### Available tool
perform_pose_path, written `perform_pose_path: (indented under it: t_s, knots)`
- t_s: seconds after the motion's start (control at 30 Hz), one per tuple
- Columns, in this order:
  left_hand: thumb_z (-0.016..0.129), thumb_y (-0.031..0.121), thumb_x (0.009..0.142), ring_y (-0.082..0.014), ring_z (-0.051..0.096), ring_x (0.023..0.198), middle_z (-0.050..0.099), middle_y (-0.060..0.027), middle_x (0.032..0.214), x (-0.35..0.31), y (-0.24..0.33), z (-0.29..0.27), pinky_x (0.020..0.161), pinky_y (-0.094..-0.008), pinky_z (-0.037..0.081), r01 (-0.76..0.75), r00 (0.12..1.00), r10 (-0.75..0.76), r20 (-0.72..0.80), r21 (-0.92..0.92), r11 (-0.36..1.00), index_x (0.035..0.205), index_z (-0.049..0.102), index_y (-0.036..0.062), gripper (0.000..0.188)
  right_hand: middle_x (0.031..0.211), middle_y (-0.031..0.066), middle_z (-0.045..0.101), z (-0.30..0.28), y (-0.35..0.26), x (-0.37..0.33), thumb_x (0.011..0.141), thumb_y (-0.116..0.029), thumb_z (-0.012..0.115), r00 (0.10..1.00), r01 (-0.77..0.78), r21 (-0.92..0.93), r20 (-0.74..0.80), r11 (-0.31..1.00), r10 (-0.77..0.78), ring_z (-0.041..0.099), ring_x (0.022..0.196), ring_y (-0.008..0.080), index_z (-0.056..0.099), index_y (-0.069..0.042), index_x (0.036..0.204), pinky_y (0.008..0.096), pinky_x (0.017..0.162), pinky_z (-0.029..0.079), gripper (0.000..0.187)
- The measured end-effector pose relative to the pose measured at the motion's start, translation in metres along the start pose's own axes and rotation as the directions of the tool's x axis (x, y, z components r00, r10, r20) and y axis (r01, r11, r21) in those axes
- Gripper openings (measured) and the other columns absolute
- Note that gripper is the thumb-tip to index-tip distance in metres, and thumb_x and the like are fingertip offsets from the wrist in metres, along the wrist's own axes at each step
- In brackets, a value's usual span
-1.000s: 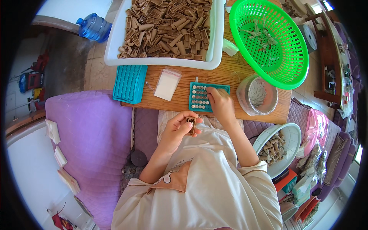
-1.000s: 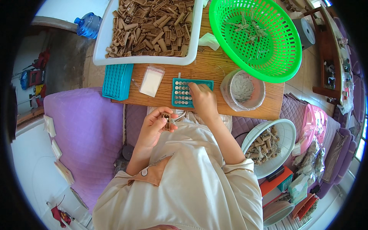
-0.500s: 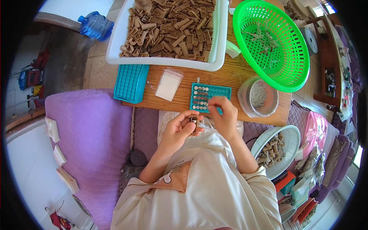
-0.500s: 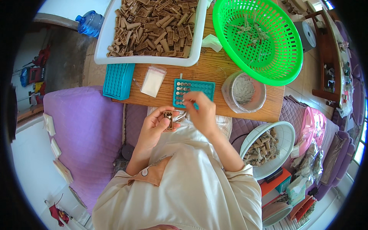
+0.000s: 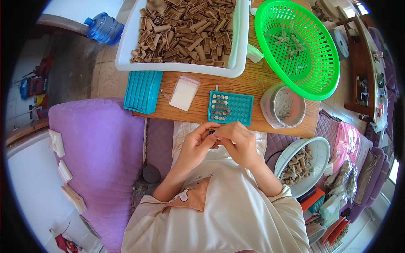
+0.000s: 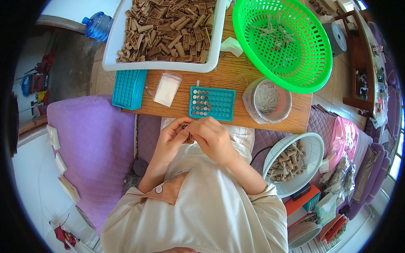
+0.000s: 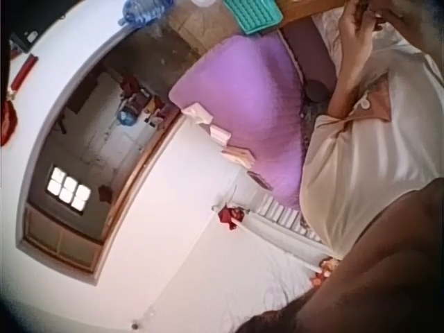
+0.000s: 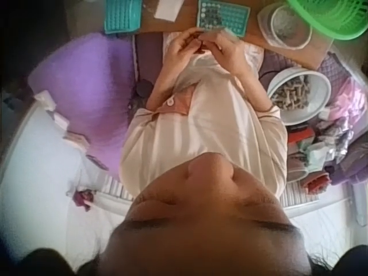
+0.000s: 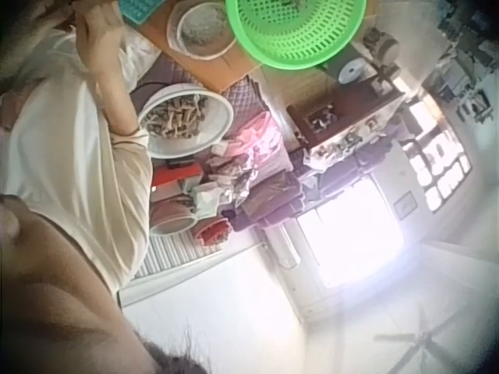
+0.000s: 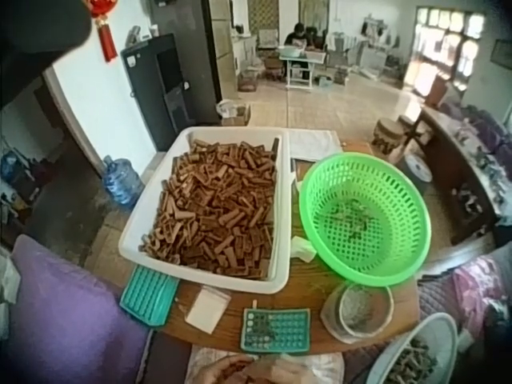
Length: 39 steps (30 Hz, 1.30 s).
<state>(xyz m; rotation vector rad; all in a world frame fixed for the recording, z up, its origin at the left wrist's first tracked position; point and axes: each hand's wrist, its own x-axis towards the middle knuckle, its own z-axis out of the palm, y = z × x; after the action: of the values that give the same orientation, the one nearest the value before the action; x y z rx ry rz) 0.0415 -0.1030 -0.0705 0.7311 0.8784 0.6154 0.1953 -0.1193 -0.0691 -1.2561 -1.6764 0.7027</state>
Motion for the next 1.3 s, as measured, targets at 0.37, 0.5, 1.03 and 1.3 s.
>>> perform_pose_path:
  t_s: [0.37,0.5,1.03,1.3]
  knots:
    - [0.044,0.009,0.085,-0.0114,0.059,0.075,0.057,-0.0085,0.099,-0.002,0.008,-0.013,0.064,-0.0214,0.045,-0.014,1.000,0.014,-0.020,0.015,1.000,0.106,0.048,0.0034,0.022,0.080,0.0112,0.058,0.010,0.069,0.000,0.071,-0.001,0.059,0.936,-0.350,-0.259,-0.056,0.900,0.348,0.057,0.071,0.0241,0.056,-0.004,0.091,0.0306,0.057,0.046,0.020]
    - [0.045,0.008,0.085,-0.0116,0.058,0.075,0.057,-0.0094,0.098,-0.002,0.005,-0.011,0.064,-0.0210,0.045,0.013,1.000,-0.013,0.008,-0.012,1.000,0.106,0.048,0.0032,0.022,0.079,0.0121,0.057,0.017,0.074,0.000,0.071,-0.003,0.058,0.967,-0.248,-0.391,-0.043,0.886,0.251,0.055,0.073,0.0277,0.054,-0.004,0.089,0.0345,0.060,0.045,0.018]
    - [0.047,0.010,0.087,-0.0099,0.056,0.085,0.055,-0.0048,0.100,0.002,0.005,0.001,0.069,-0.0213,0.047,-0.015,0.999,0.016,0.037,-0.025,1.000,0.114,0.042,0.0005,0.030,0.079,0.0103,0.059,0.009,-0.002,-0.002,0.065,0.008,0.064,0.983,0.034,-0.049,-0.177,0.998,-0.042,0.059,0.070,0.0222,0.052,-0.002,0.085,0.0276,0.059,0.048,0.025]
    - [0.045,0.009,0.087,-0.0084,0.054,0.081,0.056,-0.0042,0.093,0.002,0.001,0.000,0.066,-0.0211,0.046,0.037,0.999,-0.037,0.001,0.092,0.995,0.114,0.043,-0.0002,0.028,0.077,0.0074,0.059,0.005,0.001,-0.004,0.063,0.006,0.064,0.998,-0.018,-0.002,-0.061,1.000,0.018,0.058,0.070,0.0219,0.054,-0.002,0.079,0.0288,0.059,0.047,0.021]
